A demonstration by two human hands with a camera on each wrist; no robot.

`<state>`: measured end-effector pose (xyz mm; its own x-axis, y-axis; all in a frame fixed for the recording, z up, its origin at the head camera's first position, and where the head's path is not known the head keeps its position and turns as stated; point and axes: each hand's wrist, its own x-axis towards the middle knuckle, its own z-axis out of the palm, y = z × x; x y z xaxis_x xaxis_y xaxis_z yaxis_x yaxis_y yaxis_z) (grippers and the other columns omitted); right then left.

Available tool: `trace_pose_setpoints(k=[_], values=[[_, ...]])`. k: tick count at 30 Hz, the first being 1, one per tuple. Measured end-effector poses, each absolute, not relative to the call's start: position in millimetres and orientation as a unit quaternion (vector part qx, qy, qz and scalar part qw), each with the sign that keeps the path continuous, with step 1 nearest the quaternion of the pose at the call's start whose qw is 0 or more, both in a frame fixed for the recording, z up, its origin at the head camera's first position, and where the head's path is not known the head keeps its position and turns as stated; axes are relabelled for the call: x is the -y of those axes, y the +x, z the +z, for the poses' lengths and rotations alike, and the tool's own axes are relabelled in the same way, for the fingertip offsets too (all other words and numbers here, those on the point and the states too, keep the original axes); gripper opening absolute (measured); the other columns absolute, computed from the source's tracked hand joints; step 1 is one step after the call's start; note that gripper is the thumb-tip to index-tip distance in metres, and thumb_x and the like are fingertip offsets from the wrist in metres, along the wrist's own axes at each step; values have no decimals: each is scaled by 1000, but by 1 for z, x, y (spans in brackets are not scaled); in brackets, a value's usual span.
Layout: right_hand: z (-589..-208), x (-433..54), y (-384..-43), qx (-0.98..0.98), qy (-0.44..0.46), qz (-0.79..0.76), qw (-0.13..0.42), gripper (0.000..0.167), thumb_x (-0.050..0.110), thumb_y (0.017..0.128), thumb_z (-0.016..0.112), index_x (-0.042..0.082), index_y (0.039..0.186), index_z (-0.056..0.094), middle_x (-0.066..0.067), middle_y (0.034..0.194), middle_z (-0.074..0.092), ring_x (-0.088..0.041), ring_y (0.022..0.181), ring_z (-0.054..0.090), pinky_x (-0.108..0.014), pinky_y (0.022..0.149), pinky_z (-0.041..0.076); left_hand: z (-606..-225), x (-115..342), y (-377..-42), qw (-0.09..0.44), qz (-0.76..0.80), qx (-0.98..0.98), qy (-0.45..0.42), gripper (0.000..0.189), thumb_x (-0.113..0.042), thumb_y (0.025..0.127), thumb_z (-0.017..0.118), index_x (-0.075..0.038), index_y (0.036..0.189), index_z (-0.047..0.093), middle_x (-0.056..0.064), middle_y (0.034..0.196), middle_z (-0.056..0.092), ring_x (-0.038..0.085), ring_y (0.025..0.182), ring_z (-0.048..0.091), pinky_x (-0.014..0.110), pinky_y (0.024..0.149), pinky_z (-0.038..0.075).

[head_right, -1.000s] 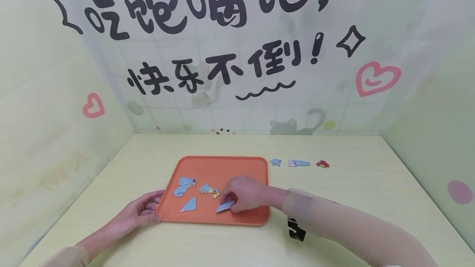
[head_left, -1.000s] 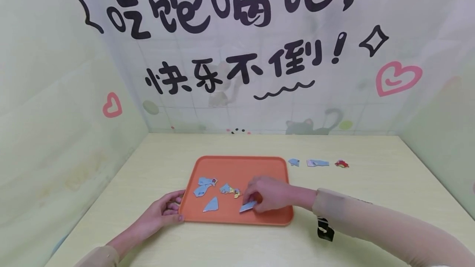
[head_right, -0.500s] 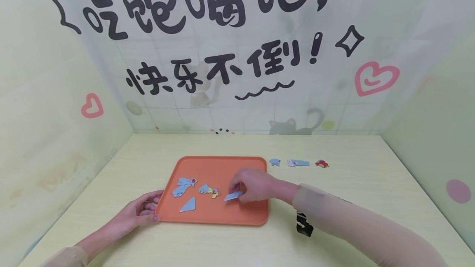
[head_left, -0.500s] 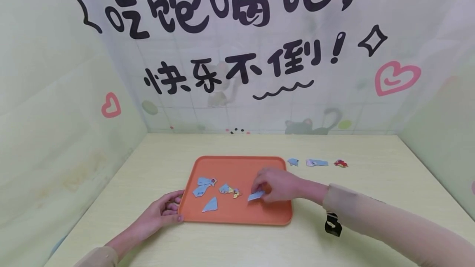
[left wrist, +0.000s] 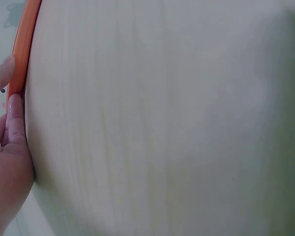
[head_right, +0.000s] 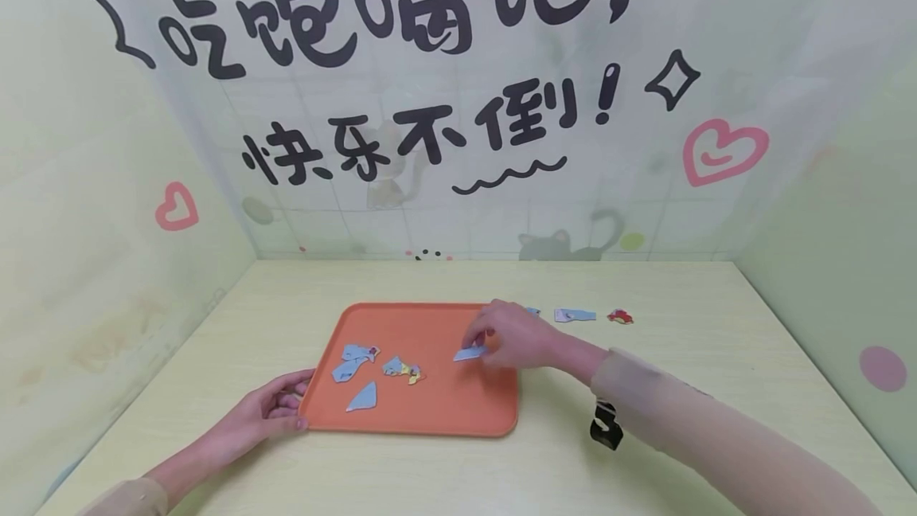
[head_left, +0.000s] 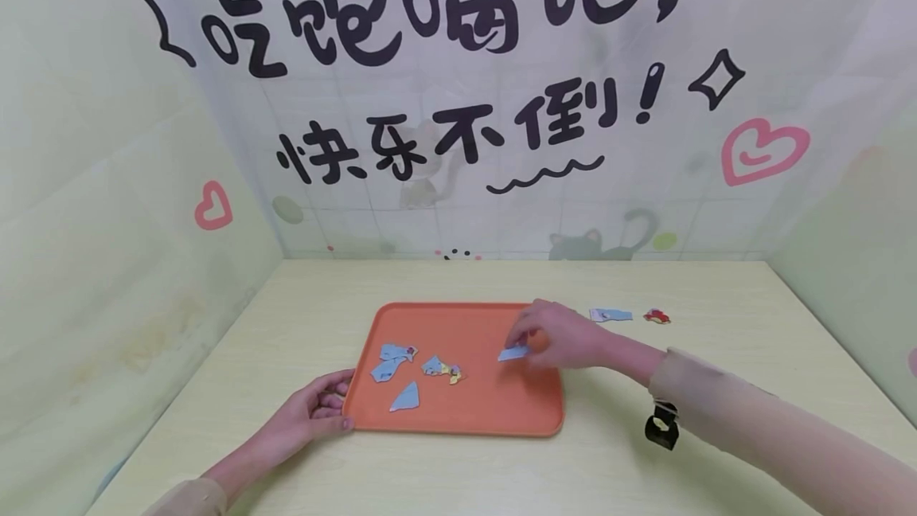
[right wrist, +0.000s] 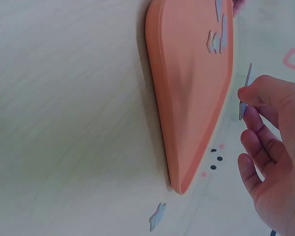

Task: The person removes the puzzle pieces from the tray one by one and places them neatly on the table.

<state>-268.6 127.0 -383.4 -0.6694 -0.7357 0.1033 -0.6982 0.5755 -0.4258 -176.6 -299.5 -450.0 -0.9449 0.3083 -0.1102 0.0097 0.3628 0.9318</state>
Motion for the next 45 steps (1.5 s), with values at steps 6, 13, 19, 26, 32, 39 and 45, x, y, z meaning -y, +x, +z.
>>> trace_pose_setpoints(k=[6, 13, 19, 26, 32, 39, 45], values=[[-377, -148, -274, -889, -391, -240, 12, 27, 9, 82, 73, 25, 103, 75, 11, 93, 67, -18, 93, 56, -39, 81, 51, -450, 300, -177, 135, 558, -812, 100, 81, -15, 86, 75, 3, 151, 30, 23, 132, 43, 6, 100, 52, 15, 84, 50], [-370, -179, -279, -889, -375, -261, -43, 25, 9, 81, 75, 22, 102, 77, 11, 93, 69, -17, 90, 58, -30, 78, 49, -452, 299, -177, 135, 553, -817, 93, 81, -16, 86, 76, 1, 151, 32, 22, 131, 44, 6, 99, 52, 15, 84, 50], [-366, -204, -283, -897, -345, -262, -87, 26, 7, 80, 76, 19, 103, 77, 9, 93, 70, -14, 90, 57, -27, 76, 46, -450, 299, -177, 135, 556, -815, 92, 81, -15, 86, 76, 2, 151, 31, 23, 131, 43, 6, 100, 52, 15, 84, 50], [-367, -237, -287, -914, -298, -249, -116, 29, 5, 81, 77, 17, 107, 76, 6, 94, 70, -13, 91, 58, -28, 78, 52, -450, 299, -175, 136, 559, -812, 98, 81, -14, 86, 75, 3, 151, 29, 24, 132, 43, 5, 100, 52, 15, 84, 50], [-364, -264, -287, -929, -250, -249, -114, 28, 4, 82, 76, 15, 108, 75, 0, 96, 68, -19, 93, 55, -25, 69, 53, -449, 299, -175, 133, 559, -812, 104, 80, -13, 87, 75, 4, 151, 30, 24, 132, 43, 5, 99, 52, 15, 84, 50], [-368, -295, -289, -934, -240, -217, -155, 30, 3, 80, 78, 14, 107, 75, 0, 95, 70, -18, 89, 57, -29, 75, 50, -449, 299, -176, 136, 561, -811, 98, 81, -14, 86, 75, 4, 151, 29, 23, 132, 43, 5, 100, 52, 15, 84, 50], [-378, -324, -292, -935, -226, -206, -178, 30, 3, 79, 78, 14, 107, 75, -1, 94, 69, -14, 86, 55, -25, 71, 49, -449, 299, -176, 140, 565, -808, 94, 80, -14, 87, 74, 3, 152, 29, 23, 132, 43, 5, 100, 52, 15, 84, 50]])
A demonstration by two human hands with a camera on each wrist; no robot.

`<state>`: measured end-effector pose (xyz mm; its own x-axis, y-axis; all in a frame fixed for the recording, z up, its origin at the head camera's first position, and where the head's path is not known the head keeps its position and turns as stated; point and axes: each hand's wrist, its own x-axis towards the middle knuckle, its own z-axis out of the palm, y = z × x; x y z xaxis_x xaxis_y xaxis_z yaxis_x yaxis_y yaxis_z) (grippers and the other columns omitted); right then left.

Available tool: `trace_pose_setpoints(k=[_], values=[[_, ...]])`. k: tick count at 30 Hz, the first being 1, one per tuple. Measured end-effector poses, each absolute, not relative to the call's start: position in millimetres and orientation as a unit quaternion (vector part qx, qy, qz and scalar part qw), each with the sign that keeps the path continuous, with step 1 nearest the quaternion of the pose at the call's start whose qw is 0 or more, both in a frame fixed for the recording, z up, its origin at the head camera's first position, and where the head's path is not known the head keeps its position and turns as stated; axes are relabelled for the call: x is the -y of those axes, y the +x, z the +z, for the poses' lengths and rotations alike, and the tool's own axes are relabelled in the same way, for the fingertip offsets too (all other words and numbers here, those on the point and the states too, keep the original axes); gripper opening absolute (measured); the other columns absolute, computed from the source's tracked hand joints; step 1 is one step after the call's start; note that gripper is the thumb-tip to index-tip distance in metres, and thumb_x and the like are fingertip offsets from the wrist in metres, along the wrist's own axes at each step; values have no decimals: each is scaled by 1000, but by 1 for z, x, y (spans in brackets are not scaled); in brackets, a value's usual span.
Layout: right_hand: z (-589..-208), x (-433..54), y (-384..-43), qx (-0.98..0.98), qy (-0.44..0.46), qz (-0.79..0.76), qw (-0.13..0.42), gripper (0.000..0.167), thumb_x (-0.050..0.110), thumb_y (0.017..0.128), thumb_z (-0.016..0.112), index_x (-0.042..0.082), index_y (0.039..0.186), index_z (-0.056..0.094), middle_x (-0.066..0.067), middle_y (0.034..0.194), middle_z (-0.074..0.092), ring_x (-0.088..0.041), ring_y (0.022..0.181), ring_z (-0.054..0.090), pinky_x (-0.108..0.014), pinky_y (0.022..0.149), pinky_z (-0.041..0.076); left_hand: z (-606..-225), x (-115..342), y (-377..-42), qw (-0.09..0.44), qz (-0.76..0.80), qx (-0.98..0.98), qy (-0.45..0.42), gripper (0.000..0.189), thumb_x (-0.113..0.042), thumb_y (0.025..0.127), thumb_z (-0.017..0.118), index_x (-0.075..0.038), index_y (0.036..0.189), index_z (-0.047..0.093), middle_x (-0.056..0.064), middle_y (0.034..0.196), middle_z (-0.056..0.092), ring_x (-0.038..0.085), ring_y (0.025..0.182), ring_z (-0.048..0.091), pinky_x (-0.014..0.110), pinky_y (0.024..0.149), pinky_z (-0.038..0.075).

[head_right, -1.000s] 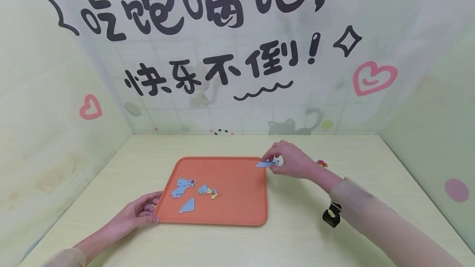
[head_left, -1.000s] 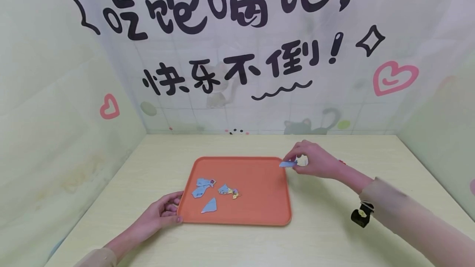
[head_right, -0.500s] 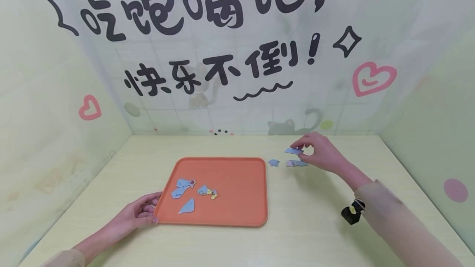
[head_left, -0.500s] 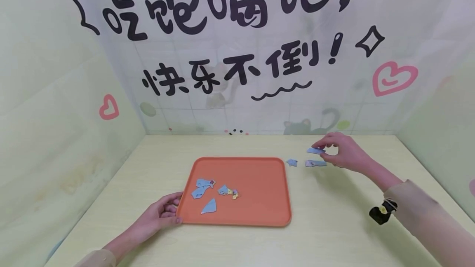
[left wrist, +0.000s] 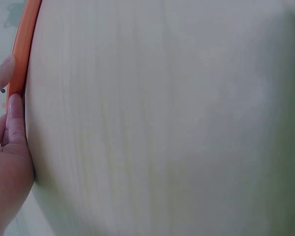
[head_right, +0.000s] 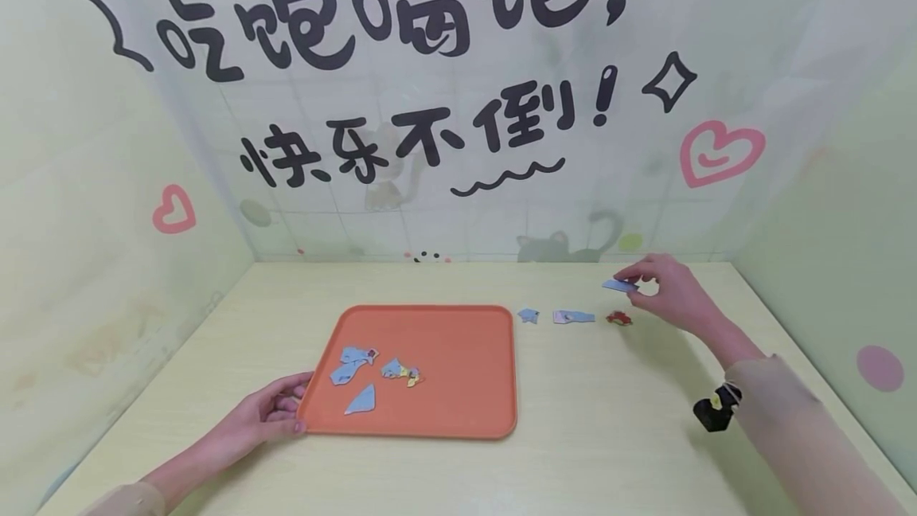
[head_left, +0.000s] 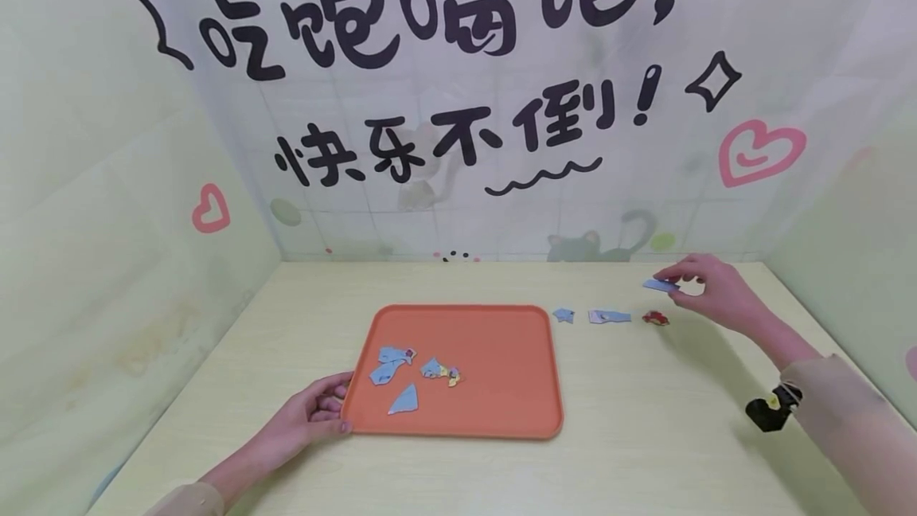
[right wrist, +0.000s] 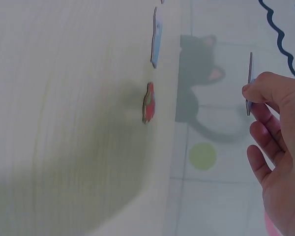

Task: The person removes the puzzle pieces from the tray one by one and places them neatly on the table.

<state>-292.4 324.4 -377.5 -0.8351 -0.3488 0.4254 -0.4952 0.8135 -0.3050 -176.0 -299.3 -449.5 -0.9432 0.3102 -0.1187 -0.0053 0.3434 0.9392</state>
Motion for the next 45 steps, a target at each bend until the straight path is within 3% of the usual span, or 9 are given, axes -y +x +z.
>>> trace_pose_setpoints(k=[4, 9, 14, 20, 28, 34, 41, 45], values=[[-385, -341, -294, 939, 210, 204, 180, 29, 3, 79, 78, 13, 106, 76, -3, 94, 69, -17, 85, 56, -23, 70, 48, -450, 299, -176, 138, 564, -809, 95, 80, -14, 87, 74, 3, 152, 30, 23, 132, 42, 5, 100, 52, 15, 84, 50], [-391, -353, -297, 944, 198, 203, 167, 27, 2, 79, 76, 8, 106, 75, -7, 93, 70, -26, 85, 60, -31, 71, 52, -450, 299, -176, 133, 558, -813, 96, 82, -14, 86, 75, 4, 151, 30, 23, 132, 43, 5, 99, 52, 15, 84, 50], [-399, -362, -301, 949, 190, 199, 153, 25, 1, 80, 75, 4, 105, 75, -10, 93, 72, -27, 85, 61, -35, 70, 51, -451, 299, -177, 134, 555, -815, 96, 82, -14, 86, 76, 3, 151, 30, 24, 132, 44, 6, 99, 53, 15, 84, 50], [-409, -372, -305, 953, 182, 197, 139, 26, 4, 81, 75, 7, 106, 75, -8, 94, 74, -18, 82, 58, -26, 69, 46, -450, 299, -177, 132, 557, -814, 101, 82, -15, 86, 76, 4, 151, 30, 24, 131, 44, 6, 99, 52, 15, 84, 50], [-422, -381, -304, 961, 167, 204, 87, 28, 8, 83, 75, 10, 111, 74, -6, 97, 72, -9, 85, 53, -25, 71, 42, -450, 299, -176, 130, 556, -814, 105, 81, -14, 86, 75, 4, 151, 30, 24, 131, 45, 5, 99, 52, 14, 84, 50], [-425, -383, -302, 963, 152, 214, 52, 28, 9, 84, 74, 5, 112, 73, -10, 100, 71, -13, 87, 56, -23, 71, 45, -452, 299, -177, 135, 554, -817, 91, 82, -16, 85, 76, 3, 151, 31, 23, 131, 44, 6, 99, 53, 15, 84, 50], [-430, -392, -299, 959, 154, 238, 22, 26, 7, 86, 71, 3, 112, 72, -13, 101, 69, 5, 79, 48, -20, 63, 48, -451, 299, -176, 138, 562, -810, 92, 81, -15, 87, 75, 4, 151, 30, 23, 131, 44, 6, 99, 52, 15, 84, 50], [-433, -397, -299, 955, 151, 255, 14, 26, 11, 89, 71, 4, 113, 72, -11, 102, 69, 5, 77, 47, -20, 63, 48, -452, 299, -177, 136, 563, -810, 94, 81, -14, 86, 75, 4, 151, 30, 23, 131, 43, 5, 99, 52, 15, 84, 50]])
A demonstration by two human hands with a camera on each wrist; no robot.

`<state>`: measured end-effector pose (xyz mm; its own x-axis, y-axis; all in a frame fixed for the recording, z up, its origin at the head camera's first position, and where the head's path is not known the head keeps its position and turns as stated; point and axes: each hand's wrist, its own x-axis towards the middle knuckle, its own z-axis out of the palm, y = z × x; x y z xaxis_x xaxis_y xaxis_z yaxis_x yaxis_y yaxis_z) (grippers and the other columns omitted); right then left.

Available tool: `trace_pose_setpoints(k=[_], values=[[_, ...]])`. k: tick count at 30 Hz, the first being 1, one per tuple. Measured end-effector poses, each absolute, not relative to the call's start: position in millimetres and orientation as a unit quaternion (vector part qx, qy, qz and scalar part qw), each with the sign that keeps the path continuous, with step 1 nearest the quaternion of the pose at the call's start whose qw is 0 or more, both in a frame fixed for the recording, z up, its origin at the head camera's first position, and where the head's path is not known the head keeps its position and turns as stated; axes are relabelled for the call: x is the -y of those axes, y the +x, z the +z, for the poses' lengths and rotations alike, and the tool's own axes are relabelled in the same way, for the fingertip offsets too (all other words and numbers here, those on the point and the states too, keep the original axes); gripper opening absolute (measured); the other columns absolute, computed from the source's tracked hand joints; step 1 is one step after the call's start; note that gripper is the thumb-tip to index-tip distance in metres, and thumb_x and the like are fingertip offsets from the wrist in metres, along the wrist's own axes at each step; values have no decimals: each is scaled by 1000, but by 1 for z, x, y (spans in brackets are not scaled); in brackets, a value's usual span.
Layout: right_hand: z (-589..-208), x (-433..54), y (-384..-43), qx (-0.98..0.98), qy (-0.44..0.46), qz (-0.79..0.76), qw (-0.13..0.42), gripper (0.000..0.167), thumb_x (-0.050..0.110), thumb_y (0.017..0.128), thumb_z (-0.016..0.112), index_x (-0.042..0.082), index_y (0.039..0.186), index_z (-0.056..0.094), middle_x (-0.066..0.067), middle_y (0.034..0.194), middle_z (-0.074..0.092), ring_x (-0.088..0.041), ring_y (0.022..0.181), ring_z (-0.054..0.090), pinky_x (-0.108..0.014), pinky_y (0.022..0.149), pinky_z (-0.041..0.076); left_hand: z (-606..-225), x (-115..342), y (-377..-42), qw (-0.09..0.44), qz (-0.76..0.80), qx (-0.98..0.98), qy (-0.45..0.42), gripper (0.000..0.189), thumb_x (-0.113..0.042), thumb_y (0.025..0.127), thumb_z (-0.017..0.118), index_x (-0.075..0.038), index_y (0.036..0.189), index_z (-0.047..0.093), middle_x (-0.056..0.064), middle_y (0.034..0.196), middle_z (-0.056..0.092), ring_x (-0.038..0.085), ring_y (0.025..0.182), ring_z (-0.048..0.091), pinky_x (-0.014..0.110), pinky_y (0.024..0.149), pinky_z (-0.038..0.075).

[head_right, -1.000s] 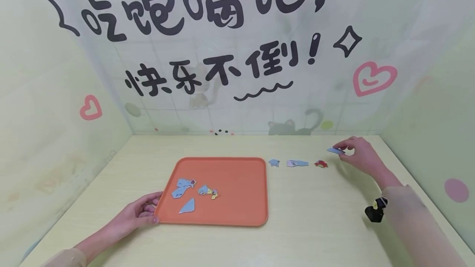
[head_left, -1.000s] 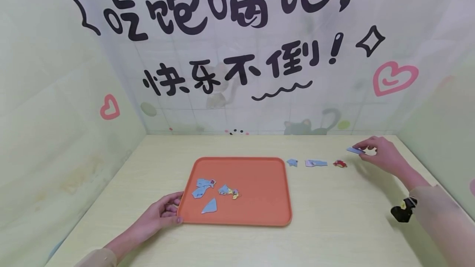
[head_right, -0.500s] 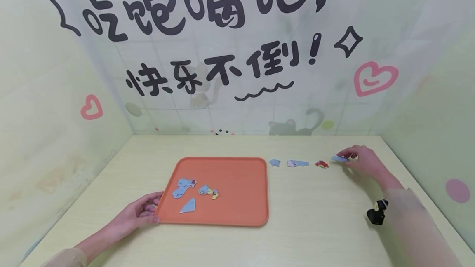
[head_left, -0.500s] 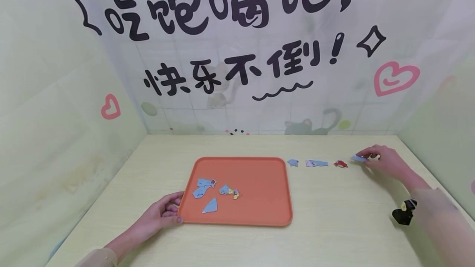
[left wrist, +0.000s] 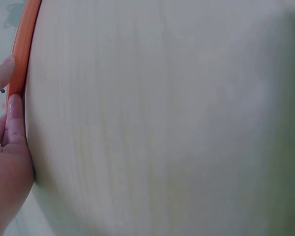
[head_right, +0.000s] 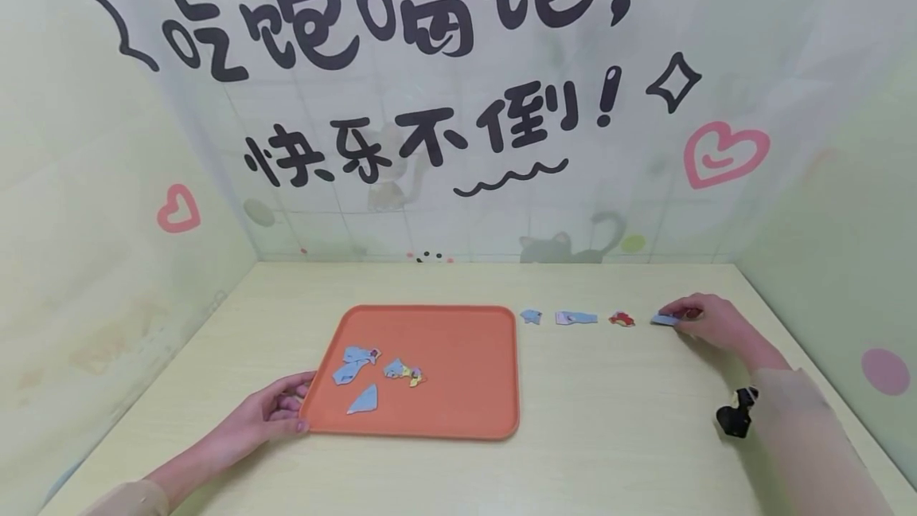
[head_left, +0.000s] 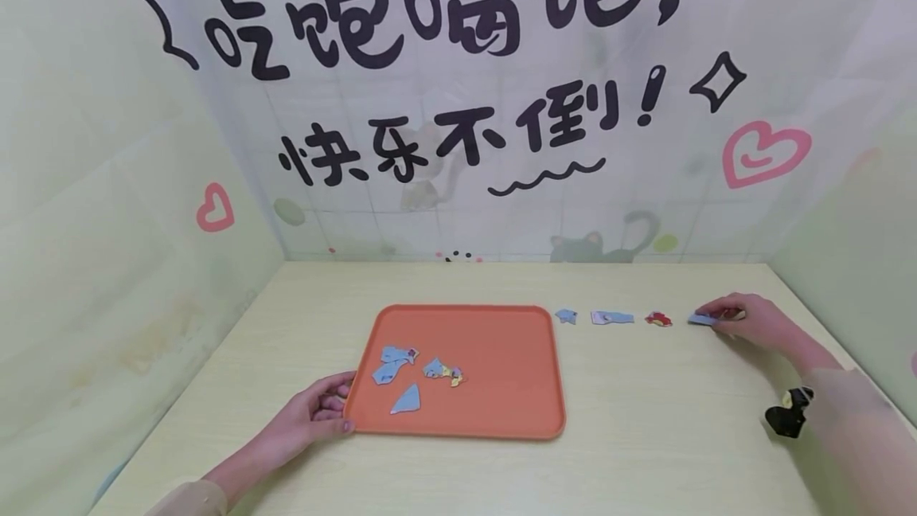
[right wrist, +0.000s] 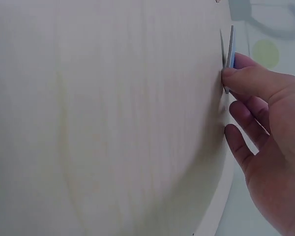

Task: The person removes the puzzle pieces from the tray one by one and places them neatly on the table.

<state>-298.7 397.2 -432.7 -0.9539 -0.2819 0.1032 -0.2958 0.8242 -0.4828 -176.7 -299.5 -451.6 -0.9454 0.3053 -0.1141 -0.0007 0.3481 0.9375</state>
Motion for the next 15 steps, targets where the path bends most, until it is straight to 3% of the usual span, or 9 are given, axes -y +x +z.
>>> trace_pose_setpoints(k=[15], values=[[-435, -404, -299, 947, 155, 281, -12, 30, 14, 91, 70, 2, 119, 70, -8, 103, 65, -1, 79, 47, -19, 67, 45, -450, 299, -176, 128, 554, -816, 108, 81, -15, 86, 76, 4, 151, 31, 24, 130, 44, 5, 99, 52, 15, 83, 50]])
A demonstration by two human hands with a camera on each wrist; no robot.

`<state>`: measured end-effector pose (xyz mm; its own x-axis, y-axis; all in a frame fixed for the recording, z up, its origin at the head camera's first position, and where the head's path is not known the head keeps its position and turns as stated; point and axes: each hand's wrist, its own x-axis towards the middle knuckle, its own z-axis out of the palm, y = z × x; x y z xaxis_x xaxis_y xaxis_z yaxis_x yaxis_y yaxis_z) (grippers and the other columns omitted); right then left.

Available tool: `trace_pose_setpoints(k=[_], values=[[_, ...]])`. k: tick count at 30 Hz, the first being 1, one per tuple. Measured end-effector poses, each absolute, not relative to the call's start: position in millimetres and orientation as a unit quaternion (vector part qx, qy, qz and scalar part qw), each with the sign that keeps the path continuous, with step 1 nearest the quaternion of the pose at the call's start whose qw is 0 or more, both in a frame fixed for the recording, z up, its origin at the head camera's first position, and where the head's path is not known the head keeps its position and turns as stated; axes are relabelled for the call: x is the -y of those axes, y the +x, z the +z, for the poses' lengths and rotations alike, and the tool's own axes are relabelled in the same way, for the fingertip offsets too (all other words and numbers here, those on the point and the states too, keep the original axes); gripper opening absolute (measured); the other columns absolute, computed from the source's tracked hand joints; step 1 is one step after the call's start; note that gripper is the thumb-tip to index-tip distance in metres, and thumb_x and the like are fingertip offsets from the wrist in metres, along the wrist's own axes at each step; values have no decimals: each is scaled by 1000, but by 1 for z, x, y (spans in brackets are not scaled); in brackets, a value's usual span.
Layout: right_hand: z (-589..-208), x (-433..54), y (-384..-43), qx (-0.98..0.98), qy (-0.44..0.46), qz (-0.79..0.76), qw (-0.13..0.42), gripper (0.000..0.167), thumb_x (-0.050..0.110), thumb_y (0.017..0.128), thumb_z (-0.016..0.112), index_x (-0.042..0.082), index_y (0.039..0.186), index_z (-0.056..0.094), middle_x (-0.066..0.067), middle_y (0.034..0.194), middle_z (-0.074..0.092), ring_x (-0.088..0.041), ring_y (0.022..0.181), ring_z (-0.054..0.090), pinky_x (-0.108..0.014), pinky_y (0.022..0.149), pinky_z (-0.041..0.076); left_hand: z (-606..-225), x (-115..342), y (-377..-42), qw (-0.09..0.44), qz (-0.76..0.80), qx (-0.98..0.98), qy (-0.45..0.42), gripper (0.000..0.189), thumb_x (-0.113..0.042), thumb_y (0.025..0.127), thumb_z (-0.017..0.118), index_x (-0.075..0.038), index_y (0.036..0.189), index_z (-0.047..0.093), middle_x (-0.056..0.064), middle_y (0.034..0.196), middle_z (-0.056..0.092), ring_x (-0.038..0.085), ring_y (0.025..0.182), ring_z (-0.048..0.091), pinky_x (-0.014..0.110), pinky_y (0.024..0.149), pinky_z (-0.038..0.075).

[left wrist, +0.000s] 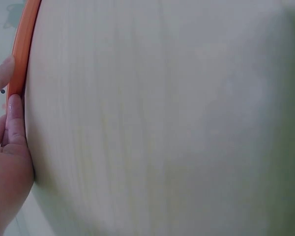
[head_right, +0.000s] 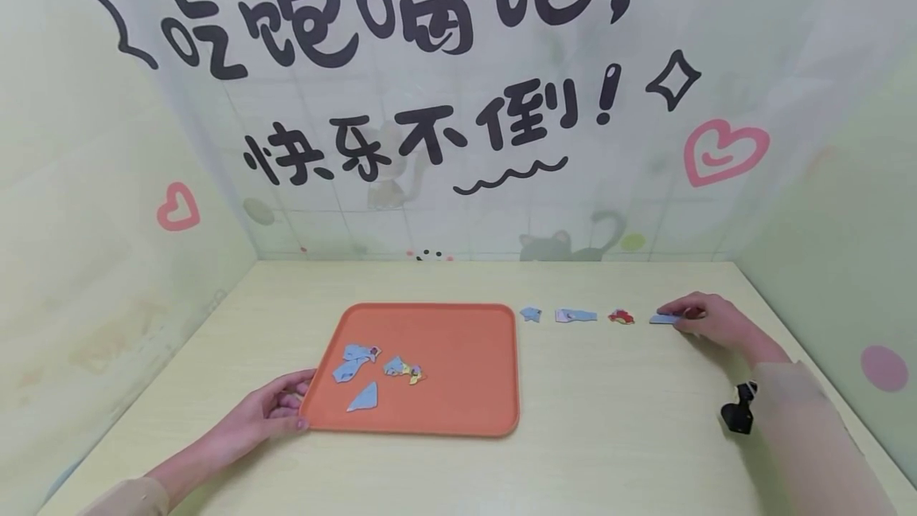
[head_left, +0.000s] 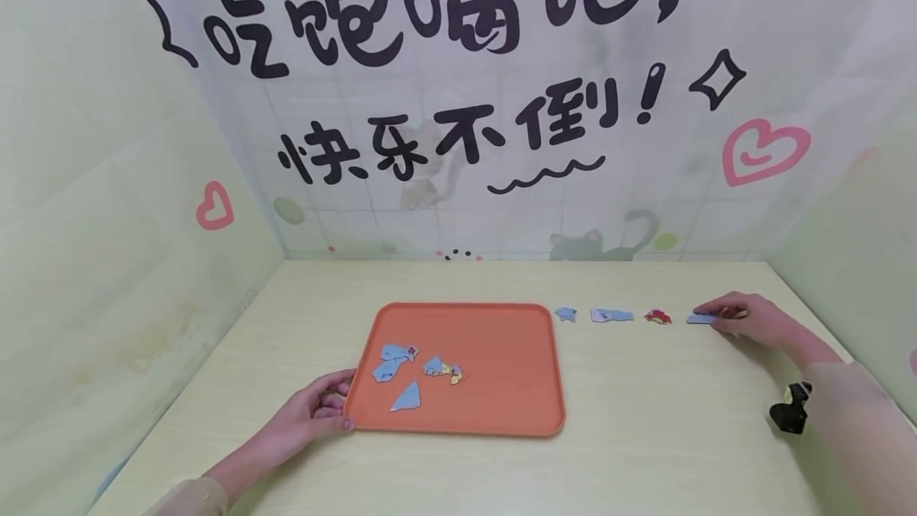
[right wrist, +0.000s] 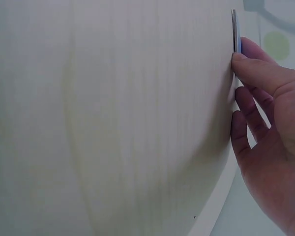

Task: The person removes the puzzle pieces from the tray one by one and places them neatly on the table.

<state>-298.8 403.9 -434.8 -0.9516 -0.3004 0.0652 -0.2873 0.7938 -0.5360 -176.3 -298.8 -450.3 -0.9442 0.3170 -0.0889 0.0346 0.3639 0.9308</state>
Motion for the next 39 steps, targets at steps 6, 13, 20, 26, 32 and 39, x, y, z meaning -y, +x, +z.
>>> trace_pose_setpoints(k=[6, 13, 20, 26, 32, 39], values=[[-435, -404, -298, -945, -155, -288, 14, 30, 14, 91, 70, 2, 119, 69, -9, 104, 64, -1, 79, 47, -19, 67, 45, -451, 300, -176, 125, 553, -816, 114, 80, -13, 86, 75, 6, 150, 30, 25, 130, 44, 4, 98, 52, 15, 83, 50], [-437, -406, -300, -945, -156, -287, 19, 31, 14, 91, 69, 1, 119, 68, -10, 106, 63, -1, 80, 47, -19, 67, 47, -451, 299, -176, 124, 550, -818, 113, 81, -14, 86, 75, 6, 150, 31, 25, 130, 44, 4, 99, 53, 15, 84, 50], [-437, -406, -300, -943, -153, -294, 22, 31, 14, 91, 69, 1, 120, 68, -9, 104, 62, -2, 80, 47, -19, 67, 46, -450, 298, -176, 127, 553, -817, 105, 80, -14, 86, 75, 5, 150, 31, 25, 131, 44, 5, 99, 53, 15, 84, 50], [-435, -403, -299, -944, -152, -291, 31, 31, 12, 91, 69, 0, 120, 67, -7, 103, 62, -2, 80, 47, -19, 67, 46, -450, 299, -176, 131, 553, -818, 93, 82, -16, 85, 76, 4, 151, 31, 24, 131, 45, 7, 100, 53, 16, 84, 50], [-431, -400, -302, -944, -157, -286, 47, 33, 14, 90, 70, 0, 120, 66, -10, 107, 64, -1, 81, 47, -19, 68, 45, -451, 299, -176, 130, 556, -815, 95, 82, -15, 85, 76, 4, 151, 31, 24, 130, 45, 7, 100, 52, 15, 84, 50], [-420, -389, -312, -953, -135, -266, 47, 38, 23, 94, 66, 1, 125, 64, -18, 115, 65, -13, 93, 54, -23, 73, 47, -450, 300, -176, 127, 554, -817, 102, 81, -15, 86, 76, 4, 150, 31, 24, 130, 45, 6, 99, 52, 15, 83, 50]])
